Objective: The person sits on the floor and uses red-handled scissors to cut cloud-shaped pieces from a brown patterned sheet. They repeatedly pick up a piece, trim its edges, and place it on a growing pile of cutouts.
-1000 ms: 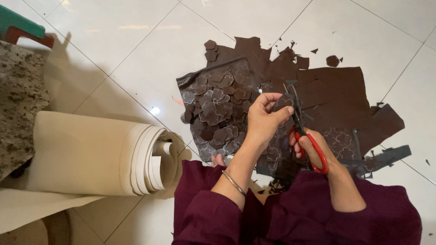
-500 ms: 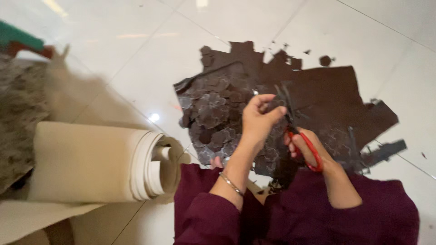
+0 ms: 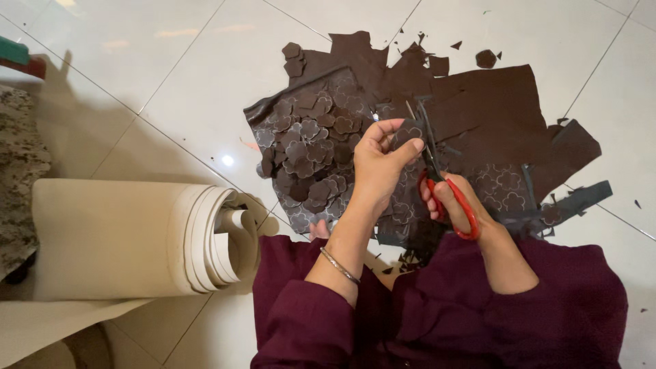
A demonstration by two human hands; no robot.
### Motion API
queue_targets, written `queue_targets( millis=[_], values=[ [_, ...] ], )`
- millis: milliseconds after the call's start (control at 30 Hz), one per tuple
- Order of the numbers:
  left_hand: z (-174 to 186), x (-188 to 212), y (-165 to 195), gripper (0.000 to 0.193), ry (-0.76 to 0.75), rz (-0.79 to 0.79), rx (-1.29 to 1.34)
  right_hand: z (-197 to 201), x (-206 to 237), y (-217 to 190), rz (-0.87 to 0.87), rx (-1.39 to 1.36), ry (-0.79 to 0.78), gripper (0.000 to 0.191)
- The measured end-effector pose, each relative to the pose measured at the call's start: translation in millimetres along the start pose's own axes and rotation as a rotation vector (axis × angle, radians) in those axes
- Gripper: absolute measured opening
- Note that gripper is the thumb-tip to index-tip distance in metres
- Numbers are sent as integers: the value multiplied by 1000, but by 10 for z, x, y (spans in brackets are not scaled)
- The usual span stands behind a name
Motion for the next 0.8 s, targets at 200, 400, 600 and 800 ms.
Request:
queue_targets(
  millis=[200,400,600,800],
  values=[
    [15,4,12,36,-16,4,17,-1,8,-23,21,39,13,81],
    [52,-7,51,38,-37,-22,-8,80,21,4,18,29,-11,75],
    [87,-15,41,35,-25,-44,-79,150,10,62,19,11,28,71],
    [115,-70,-14,30,-42,49,16,188,-41,-4,66,83,21,77]
  ],
)
Point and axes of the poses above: each hand's wrist, its own x-axis away from the middle knuckle, its own z-axis out of the back of the hand, y = z × x, the point moved 1 cm from there along -x, towards the middle knuckle, and after that the axes turned 10 degrees about -x, right-handed, at the moved point
